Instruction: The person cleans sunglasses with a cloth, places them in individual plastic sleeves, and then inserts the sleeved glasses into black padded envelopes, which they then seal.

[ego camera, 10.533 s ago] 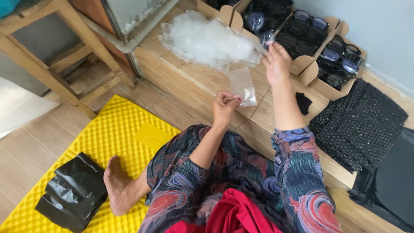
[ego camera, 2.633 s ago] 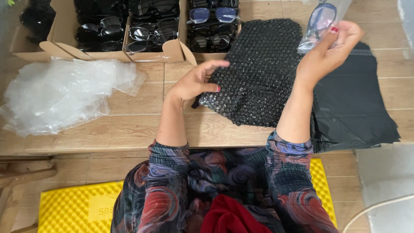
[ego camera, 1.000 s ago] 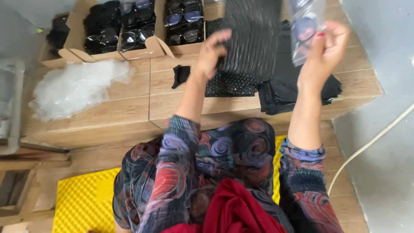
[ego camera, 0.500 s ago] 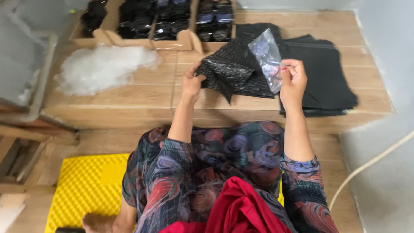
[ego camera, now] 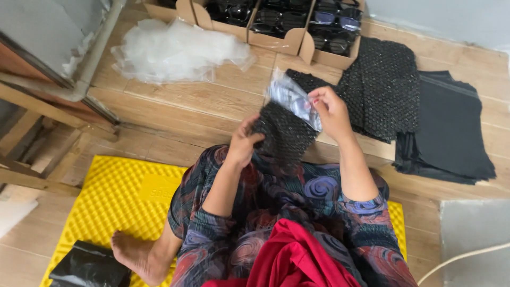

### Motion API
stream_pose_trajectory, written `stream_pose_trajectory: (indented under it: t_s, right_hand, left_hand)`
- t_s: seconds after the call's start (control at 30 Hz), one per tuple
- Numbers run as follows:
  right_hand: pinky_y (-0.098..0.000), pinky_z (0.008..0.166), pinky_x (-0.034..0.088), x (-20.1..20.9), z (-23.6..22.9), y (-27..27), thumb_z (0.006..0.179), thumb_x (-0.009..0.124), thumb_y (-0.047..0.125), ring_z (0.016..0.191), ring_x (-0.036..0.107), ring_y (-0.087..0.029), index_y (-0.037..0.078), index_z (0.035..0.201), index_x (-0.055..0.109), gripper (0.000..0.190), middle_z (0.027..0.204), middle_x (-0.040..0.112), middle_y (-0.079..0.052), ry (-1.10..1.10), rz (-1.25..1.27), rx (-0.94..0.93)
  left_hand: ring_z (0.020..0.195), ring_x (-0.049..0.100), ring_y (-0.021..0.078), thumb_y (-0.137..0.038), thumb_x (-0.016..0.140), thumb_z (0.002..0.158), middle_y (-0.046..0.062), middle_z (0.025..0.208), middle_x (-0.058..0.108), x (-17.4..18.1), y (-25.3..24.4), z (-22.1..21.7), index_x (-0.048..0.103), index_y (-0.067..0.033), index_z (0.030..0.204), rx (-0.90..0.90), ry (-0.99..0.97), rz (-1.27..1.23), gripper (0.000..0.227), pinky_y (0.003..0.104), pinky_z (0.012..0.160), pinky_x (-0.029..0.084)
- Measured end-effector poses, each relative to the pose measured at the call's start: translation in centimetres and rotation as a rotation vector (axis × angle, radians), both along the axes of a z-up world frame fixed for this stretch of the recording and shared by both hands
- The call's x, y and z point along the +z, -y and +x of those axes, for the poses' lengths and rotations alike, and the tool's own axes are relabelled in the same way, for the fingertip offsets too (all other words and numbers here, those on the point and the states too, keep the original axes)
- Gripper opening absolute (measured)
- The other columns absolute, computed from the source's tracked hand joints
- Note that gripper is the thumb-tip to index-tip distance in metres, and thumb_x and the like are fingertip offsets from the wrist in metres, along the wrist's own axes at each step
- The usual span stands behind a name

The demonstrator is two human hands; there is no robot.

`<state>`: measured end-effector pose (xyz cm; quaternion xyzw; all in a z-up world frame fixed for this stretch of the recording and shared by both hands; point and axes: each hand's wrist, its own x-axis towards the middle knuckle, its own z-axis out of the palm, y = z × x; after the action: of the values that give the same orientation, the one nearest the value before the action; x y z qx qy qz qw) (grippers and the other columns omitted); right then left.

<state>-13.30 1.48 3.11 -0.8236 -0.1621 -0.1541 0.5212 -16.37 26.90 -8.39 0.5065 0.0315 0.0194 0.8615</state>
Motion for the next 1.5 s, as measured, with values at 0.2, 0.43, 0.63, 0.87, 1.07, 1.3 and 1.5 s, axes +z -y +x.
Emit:
stream_pose_trajectory:
  t_s: [0.2, 0.43, 0.63, 0.87, 1.07, 1.3, 1.5]
  right_hand:
    - [-0.0417, 0.079, 0.061, -3.6, 0.8, 0.8, 0.094, 0.046, -0.007, 0.084, 0.066, -0.022, 0.012, 0.137, 0.061, 0.049, 0.093, 0.068, -0.012, -0.476, 0.070, 0.057]
    - [-0.0487, 0.080, 0.064, -2.0, 1.6, 0.2, 0.086, 0.039, -0.007, 0.099, 0.066, -0.027, 0.006, 0.145, 0.058, 0.063, 0.130, 0.062, -0.020, -0.741, 0.431, 0.050]
    - [-0.0207, 0.067, 0.060, 13.3, 4.9, -2.9, 0.097, 0.047, 0.001, 0.086, 0.064, -0.011, 0.014, 0.119, 0.063, 0.030, 0.113, 0.064, -0.002, -0.470, 0.207, -0.091]
    - [-0.0181, 0.063, 0.054, 15.5, 9.1, 0.6, 0.097, 0.039, -0.008, 0.080, 0.062, -0.011, 0.008, 0.127, 0.059, 0.039, 0.110, 0.062, -0.005, -0.013, 0.437, 0.200]
    - [-0.0261, 0.069, 0.067, 11.8, 10.3, -0.6, 0.098, 0.035, -0.011, 0.068, 0.053, -0.008, 0.007, 0.129, 0.060, 0.043, 0.096, 0.057, -0.005, -0.128, 0.362, 0.164]
    - [-0.0224, 0.071, 0.057, 3.6, 13.7, -2.4, 0.083, 0.046, -0.003, 0.082, 0.063, -0.009, 0.001, 0.126, 0.067, 0.047, 0.102, 0.069, -0.008, -0.300, 0.324, 0.247]
    - [-0.0229, 0.079, 0.052, -2.1, 15.1, -0.3, 0.086, 0.045, -0.002, 0.090, 0.062, -0.010, 0.001, 0.124, 0.068, 0.044, 0.105, 0.070, -0.009, -0.395, 0.255, 0.291]
  left_hand:
    - [0.112, 0.065, 0.0264, 0.009, 0.075, 0.078, 0.019, 0.139, 0.052, 4.3, -1.1, -0.9, 0.057, -0.0216, 0.146, -0.424, -0.109, -0.031, 0.076, 0.035, 0.082, 0.062]
    - [0.116, 0.061, 0.0224, -0.003, 0.077, 0.078, 0.015, 0.126, 0.067, 6.1, 1.1, 4.6, 0.072, -0.0147, 0.130, -0.557, 0.134, 0.380, 0.053, 0.039, 0.103, 0.051]
    - [0.151, 0.040, 0.0309, -0.007, 0.053, 0.088, 0.014, 0.159, 0.044, 15.3, 0.7, 10.0, 0.043, -0.0098, 0.150, -0.441, 0.692, 0.535, 0.063, 0.055, 0.130, 0.028]
    - [0.155, 0.041, 0.0231, 0.009, 0.059, 0.097, 0.008, 0.160, 0.046, 20.9, -1.5, 12.7, 0.044, -0.0096, 0.153, -0.237, 0.804, 0.363, 0.061, 0.040, 0.137, 0.030]
    - [0.154, 0.039, 0.0270, -0.040, 0.061, 0.096, 0.004, 0.161, 0.045, 12.5, -2.3, 11.1, 0.045, -0.0224, 0.152, -0.256, 0.609, 0.438, 0.060, 0.062, 0.129, 0.026]
    - [0.144, 0.043, 0.0380, -0.008, 0.072, 0.078, 0.022, 0.152, 0.049, 9.5, -2.7, 8.4, 0.046, -0.0201, 0.153, -0.293, 0.076, 0.607, 0.080, 0.052, 0.120, 0.033]
    - [0.140, 0.046, 0.0429, -0.032, 0.074, 0.087, 0.024, 0.149, 0.050, 12.3, -4.6, 7.5, 0.044, -0.0193, 0.153, -0.432, -0.053, 0.790, 0.074, 0.056, 0.117, 0.036]
